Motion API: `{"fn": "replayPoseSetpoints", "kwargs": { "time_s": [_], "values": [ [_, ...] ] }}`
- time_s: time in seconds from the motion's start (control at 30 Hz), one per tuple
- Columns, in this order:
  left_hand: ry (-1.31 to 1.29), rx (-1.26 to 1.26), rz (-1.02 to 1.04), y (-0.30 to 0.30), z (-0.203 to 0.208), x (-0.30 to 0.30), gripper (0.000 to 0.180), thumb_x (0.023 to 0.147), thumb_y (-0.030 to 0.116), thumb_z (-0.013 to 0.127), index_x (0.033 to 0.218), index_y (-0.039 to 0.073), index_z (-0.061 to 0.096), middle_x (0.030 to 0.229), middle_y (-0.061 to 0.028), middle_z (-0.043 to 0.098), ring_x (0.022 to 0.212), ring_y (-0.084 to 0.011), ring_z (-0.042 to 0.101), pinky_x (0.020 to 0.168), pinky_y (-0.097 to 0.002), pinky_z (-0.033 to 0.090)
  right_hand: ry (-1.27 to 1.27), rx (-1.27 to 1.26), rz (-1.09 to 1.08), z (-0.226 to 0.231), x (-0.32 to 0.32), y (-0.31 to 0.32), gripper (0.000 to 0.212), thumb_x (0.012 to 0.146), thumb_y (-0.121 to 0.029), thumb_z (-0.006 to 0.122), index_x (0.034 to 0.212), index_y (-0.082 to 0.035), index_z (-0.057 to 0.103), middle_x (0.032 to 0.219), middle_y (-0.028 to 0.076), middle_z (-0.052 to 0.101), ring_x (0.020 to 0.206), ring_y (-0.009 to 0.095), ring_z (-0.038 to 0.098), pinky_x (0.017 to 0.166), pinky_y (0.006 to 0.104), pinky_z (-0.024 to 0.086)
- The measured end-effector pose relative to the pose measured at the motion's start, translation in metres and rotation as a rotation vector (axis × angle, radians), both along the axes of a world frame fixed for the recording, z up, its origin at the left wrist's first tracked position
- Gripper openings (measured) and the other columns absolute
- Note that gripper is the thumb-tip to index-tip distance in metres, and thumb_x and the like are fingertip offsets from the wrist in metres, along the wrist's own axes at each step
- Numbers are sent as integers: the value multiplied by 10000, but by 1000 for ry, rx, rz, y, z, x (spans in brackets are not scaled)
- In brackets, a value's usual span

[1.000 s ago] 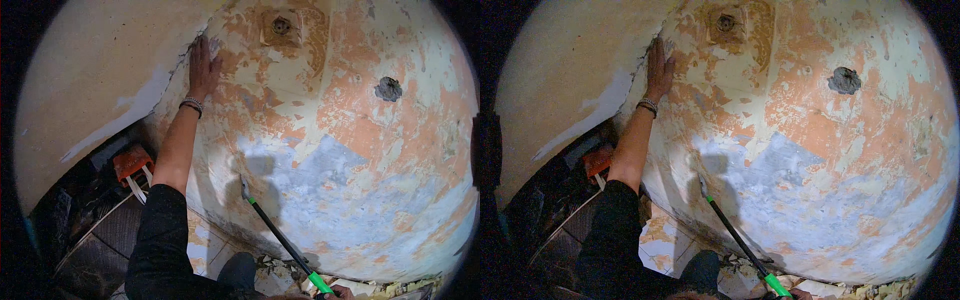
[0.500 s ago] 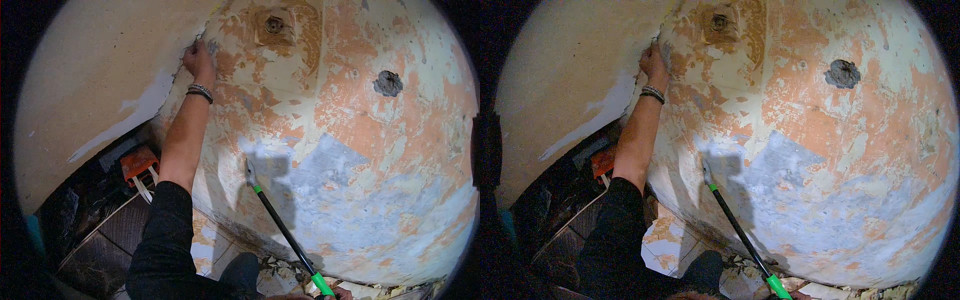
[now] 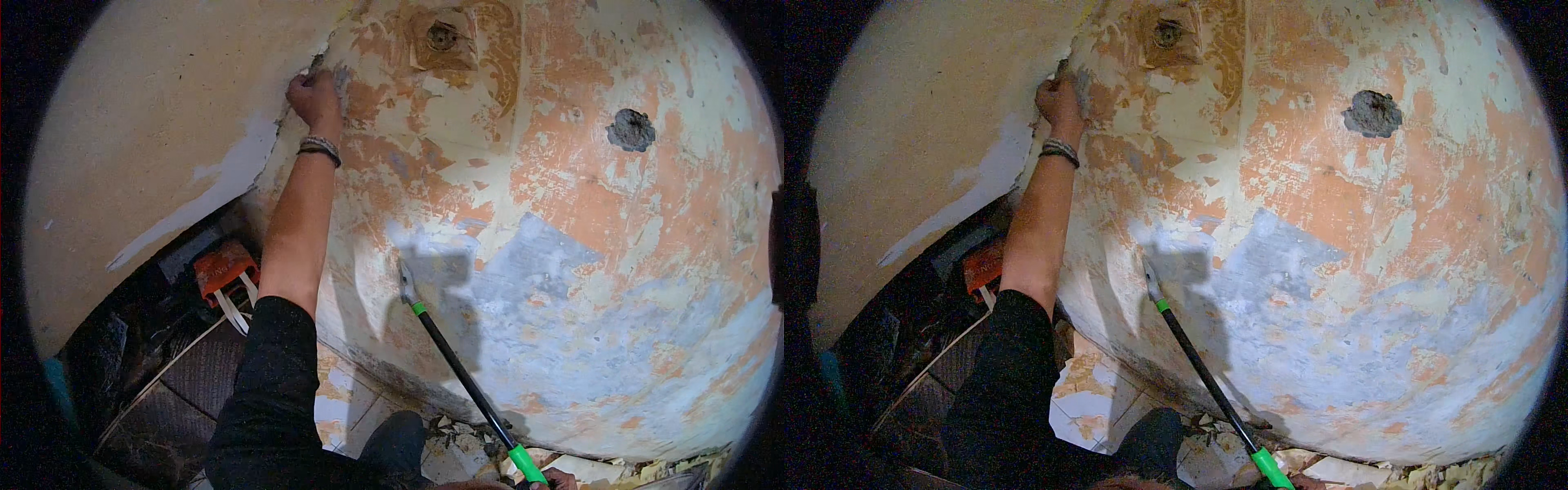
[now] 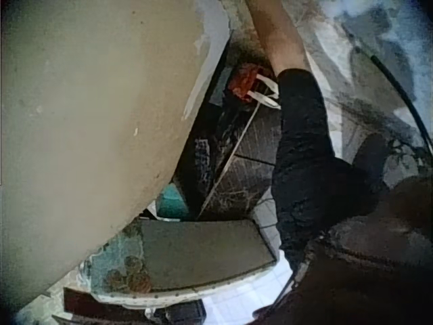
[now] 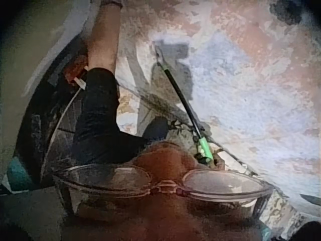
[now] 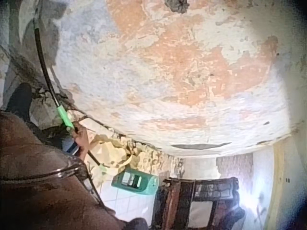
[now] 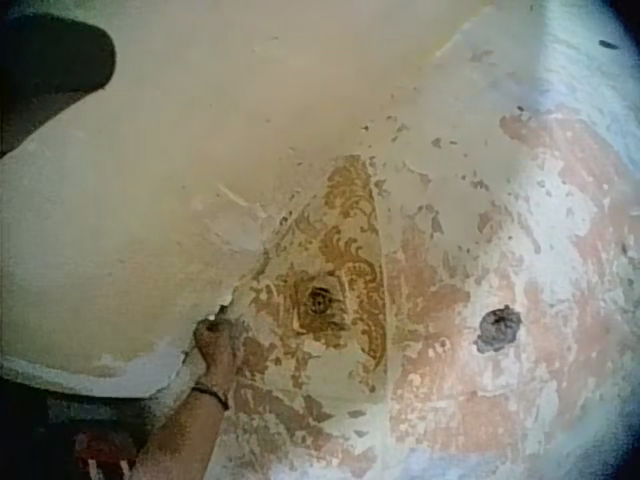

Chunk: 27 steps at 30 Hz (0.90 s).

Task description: Scraping old wallpaper and debris from a wall using a long-handled scraper.

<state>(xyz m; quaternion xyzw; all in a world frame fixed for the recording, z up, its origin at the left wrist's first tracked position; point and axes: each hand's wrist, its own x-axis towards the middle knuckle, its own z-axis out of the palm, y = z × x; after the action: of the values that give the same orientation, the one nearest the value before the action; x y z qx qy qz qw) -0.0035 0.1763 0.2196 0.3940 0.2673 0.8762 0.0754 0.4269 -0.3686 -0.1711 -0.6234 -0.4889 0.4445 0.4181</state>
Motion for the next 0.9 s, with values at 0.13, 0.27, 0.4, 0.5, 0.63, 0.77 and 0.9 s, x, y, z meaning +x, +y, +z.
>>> {"fn": "replayPoseSetpoints", "kwargs": {
  "time_s": [0.13,0.27,0.4,0.5,0.63,0.77,0.9],
  "values": [
    [383,-100,638,-24,-14,10,491,789,234,610,1169,-61,510,1145,-214,543,1038,-374,545,894,-454,446,-105,0,41,0,3,2,181,905,-127,601,1025,-2,649,797,33,647,669,96,545,584,265,440],
    [713,-140,807,-40,-12,3,487,828,234,531,1237,-26,484,1173,-219,517,1108,-395,508,937,-494,424,-58,120,71,8,2,6,167,904,-139,608,993,-6,658,772,33,638,602,96,545,522,255,428],
    [831,-259,731,-61,-15,4,524,845,236,510,1300,-16,447,1271,-224,474,1153,-386,485,965,-500,405,-29,58,3,-4,3,4,172,903,-153,618,974,-2,661,738,32,630,546,92,532,487,243,420],
    [979,8,1191,-69,-15,-4,595,851,237,509,1386,12,377,1424,-207,364,1287,-342,397,1061,-462,330,-8,18,7,-6,5,3,182,905,-163,619,973,1,661,709,28,622,525,76,516,475,231,415],
    [1372,-254,1752,-81,-9,-27,686,863,212,502,1474,45,239,1544,-125,207,1424,-229,191,1170,-404,129,-19,-4,-35,4,-6,2,170,894,-145,626,972,1,661,689,22,613,517,77,506,466,241,405],
    [1591,-544,1936,-79,-35,-49,685,893,230,465,1488,31,190,1571,-66,147,1447,-192,122,1191,-388,23,4,-2,-34,7,-8,0,168,879,-132,637,990,-8,659,685,16,607,512,83,483,473,249,390],
    [1744,-686,1816,-75,-70,-84,653,903,232,446,1476,13,222,1573,-69,142,1451,-203,108,1189,-376,5,-83,96,6,-3,-2,1,179,873,-139,646,1000,-13,657,675,9,596,513,87,462,477,256,377]
  ]
}}
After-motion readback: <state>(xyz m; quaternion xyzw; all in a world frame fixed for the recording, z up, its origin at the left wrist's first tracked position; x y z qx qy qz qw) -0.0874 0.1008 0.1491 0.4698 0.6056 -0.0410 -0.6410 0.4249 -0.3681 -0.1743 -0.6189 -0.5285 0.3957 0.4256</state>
